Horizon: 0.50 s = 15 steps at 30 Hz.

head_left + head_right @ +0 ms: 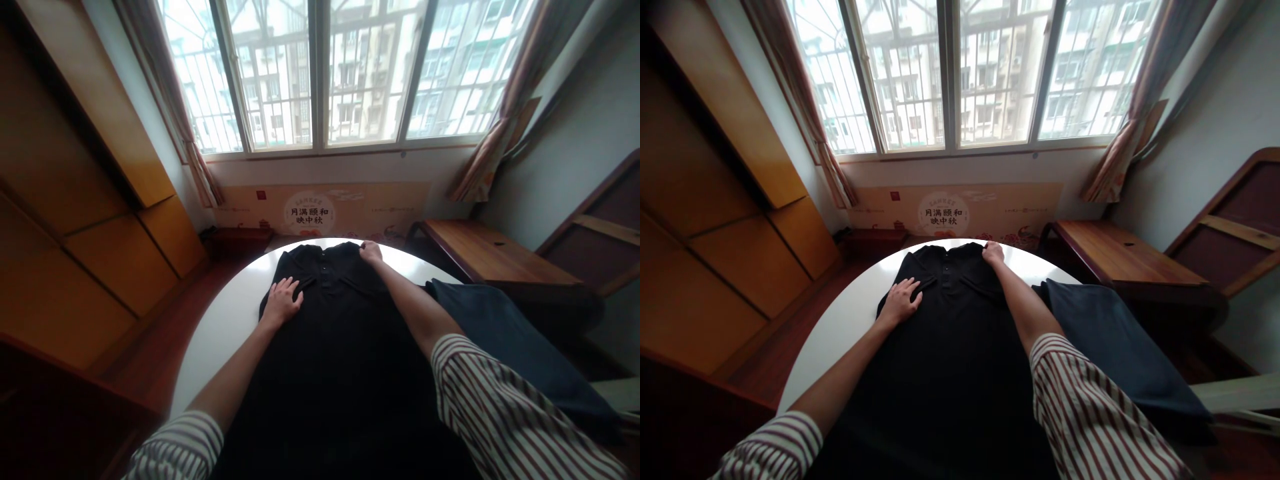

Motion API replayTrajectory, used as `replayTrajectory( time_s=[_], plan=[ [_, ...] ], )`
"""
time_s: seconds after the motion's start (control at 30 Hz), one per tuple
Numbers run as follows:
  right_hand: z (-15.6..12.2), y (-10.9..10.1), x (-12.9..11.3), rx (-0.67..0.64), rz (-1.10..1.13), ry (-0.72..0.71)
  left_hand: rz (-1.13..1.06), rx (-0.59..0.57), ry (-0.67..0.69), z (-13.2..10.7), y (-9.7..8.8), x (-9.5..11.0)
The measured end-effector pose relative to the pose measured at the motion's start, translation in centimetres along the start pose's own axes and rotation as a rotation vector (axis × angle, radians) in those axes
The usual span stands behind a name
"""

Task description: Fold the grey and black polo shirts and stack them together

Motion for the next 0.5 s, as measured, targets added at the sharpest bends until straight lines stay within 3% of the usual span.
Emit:
replayTrajectory(
  time_s=[0.23, 0.37, 0.5],
  plan=[
    [-2.9, -1.3, -1.1, 0.120, -0.106, 0.002, -0.007, -0.005, -0.003, 0.1, 0.1, -0.1],
    [-6.3, -0.1, -4.6, 0.035, -0.172, -0.163, -0.028, 0.008, -0.003, 0.2, 0.2, -0.2],
    [-13.2, 2.5, -9.5, -0.129, -0.232, -0.391, -0.114, 0.062, -0.026, 0.3, -0.5, -0.3]
  ],
)
Point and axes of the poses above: each hand's wrist, its own z-axis towards the middle knuckle, its own y-axis out of the palm, x = y × z, the point moved 8 cm from there along z, towards the middle knuckle, and after that the axes turned 14 degrees about z, right-handed, at the moved point
